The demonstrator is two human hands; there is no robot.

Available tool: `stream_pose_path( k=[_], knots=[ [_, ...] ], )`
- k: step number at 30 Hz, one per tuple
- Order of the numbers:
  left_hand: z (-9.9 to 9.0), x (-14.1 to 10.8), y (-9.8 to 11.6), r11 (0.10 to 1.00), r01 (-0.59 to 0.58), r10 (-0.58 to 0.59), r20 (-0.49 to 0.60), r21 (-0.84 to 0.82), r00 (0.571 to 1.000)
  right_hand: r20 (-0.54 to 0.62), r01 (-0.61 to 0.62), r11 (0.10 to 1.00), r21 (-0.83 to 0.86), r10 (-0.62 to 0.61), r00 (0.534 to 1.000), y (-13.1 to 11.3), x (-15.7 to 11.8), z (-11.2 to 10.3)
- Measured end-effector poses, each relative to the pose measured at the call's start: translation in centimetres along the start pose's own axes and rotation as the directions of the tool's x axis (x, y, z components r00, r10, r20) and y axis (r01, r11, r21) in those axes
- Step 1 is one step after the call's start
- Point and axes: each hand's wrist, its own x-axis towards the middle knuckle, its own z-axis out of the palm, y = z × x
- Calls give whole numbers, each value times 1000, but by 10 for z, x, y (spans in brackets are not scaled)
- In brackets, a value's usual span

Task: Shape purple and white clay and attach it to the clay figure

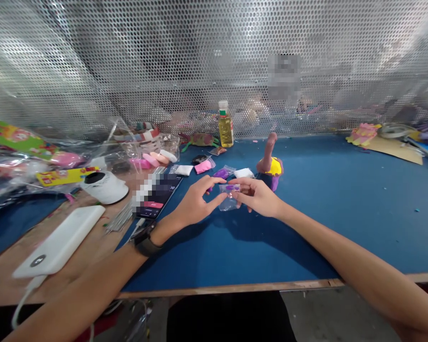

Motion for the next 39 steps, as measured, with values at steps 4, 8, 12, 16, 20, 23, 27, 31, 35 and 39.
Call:
stream_pose_path(
  k=[4,8,12,16,20,23,27,31,35,39],
  knots=[
    [-1,0,-5,995,-47,45,22,92,999,25,-14,1000,26,13,1000,2,1,-2],
    [-2,1,-10,963,-151,133,93,225,987,48,-13,999,41,12,999,2,1,-2],
    [-4,3,-9,942,-189,148,164,277,975,40,-17,1000,-19,17,999,3,0,-1],
    [-4,4,-6,957,-136,100,149,256,984,37,23,982,-187,-17,999,5,-2,0],
    [1,3,-2,996,-16,6,110,91,994,89,109,921,-374,-82,993,3,-3,2],
    [3,2,0,981,154,-139,129,-121,982,108,144,877,-457,-106,988,-1,-4,1],
    [0,2,1,928,275,-227,205,-250,952,89,137,893,-428,-109,990,-1,-5,2],
    [-7,3,0,987,92,-69,168,-130,983,87,81,955,-286,-59,994,4,-5,3],
    [-12,3,-3,994,-81,64,204,76,977,93,5,989,-147,9,996,9,-3,2],
    [-13,4,-4,948,-198,131,258,250,957,160,-63,998,-23,66,985,12,-1,1]
  ],
)
